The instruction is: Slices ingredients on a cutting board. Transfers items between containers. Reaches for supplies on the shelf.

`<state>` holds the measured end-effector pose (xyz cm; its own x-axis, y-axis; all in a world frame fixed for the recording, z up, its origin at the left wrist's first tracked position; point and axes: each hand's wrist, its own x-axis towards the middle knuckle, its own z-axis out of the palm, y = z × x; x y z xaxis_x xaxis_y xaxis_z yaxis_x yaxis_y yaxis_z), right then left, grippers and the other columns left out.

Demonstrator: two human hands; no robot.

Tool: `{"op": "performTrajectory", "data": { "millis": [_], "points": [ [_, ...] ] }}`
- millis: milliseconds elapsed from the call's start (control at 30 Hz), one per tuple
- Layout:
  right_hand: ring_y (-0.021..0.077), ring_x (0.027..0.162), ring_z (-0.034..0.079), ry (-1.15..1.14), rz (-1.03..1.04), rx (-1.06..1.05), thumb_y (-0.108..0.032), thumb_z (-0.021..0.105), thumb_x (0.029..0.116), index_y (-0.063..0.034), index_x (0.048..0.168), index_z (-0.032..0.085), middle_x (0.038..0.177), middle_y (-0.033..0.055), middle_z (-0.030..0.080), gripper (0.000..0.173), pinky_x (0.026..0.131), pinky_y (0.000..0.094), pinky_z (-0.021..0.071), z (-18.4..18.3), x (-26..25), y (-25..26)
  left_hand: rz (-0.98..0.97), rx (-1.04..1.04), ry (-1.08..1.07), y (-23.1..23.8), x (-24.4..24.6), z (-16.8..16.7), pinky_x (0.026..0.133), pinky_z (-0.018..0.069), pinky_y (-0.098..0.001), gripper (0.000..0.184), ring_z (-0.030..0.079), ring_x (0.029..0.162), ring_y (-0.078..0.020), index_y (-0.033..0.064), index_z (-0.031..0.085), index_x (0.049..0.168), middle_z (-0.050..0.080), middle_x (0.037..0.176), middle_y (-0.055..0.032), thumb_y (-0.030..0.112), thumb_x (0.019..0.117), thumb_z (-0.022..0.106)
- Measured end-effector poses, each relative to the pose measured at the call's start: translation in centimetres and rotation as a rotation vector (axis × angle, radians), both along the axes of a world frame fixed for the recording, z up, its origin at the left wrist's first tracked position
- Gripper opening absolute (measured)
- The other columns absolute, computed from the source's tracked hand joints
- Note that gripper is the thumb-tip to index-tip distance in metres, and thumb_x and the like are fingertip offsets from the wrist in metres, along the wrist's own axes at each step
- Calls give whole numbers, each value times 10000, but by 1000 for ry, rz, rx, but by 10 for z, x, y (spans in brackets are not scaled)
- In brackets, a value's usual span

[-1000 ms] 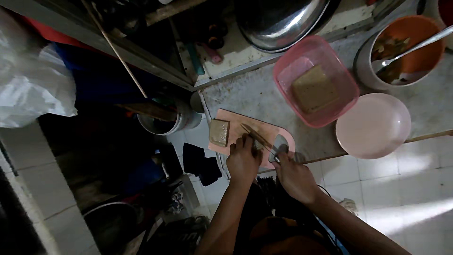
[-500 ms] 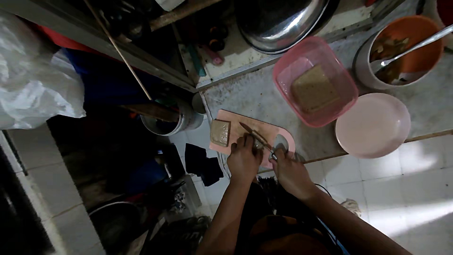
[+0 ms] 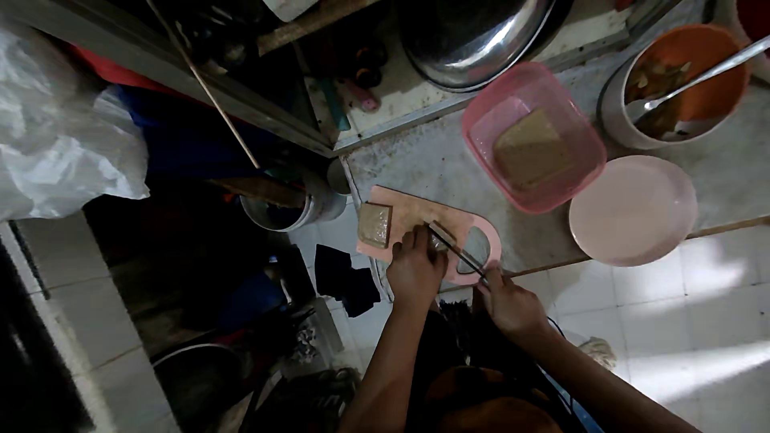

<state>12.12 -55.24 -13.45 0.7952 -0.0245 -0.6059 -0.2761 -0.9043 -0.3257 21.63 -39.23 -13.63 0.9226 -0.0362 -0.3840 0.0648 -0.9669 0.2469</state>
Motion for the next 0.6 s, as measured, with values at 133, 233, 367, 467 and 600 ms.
{"op": "performTrajectory", "data": {
  "millis": [133,233,367,467,600],
  "points": [
    [419,768,731,-52,-12,112,-328,455,1087,29,1344,556,954,236,709,451,653,547,593,1,-23,-26,-2,-31,-78,2,-6,-5,709,563,-558,559,669,1019,-392,125,634,1384,670,1198,-166,307,868,751],
    [306,750,637,211,-97,467,-348,350,1112,2,1393,489,872,162,622,470,704,487,539,-2,-6,-51,16,-41,-59,3,-7,-4,755,568,-565,618,660,1055,-400,91,604,1406,653,1216,-185,370,881,775],
    [235,686,589,229,-117,534,-362,354,1107,-15,1292,524,802,101,568,429,660,424,519,2,-3,-59,34,-53,-52,6,-11,-4,809,568,-559,743,654,1094,-395,65,546,1457,642,1256,-198,430,860,796],
    [353,742,665,80,-83,353,-361,364,1101,-4,1320,536,851,175,643,453,666,522,548,15,-6,-45,74,-84,-14,8,-12,-1,868,555,-571,746,636,1149,-396,58,518,1467,620,1309,-202,410,867,789],
    [351,685,699,-187,-35,221,-352,403,1089,16,1264,591,861,179,684,449,580,498,566,10,-14,-27,52,-113,-36,11,-14,-2,891,555,-557,677,640,1152,-382,28,565,1414,630,1291,-203,383,880,784]
  ]
}}
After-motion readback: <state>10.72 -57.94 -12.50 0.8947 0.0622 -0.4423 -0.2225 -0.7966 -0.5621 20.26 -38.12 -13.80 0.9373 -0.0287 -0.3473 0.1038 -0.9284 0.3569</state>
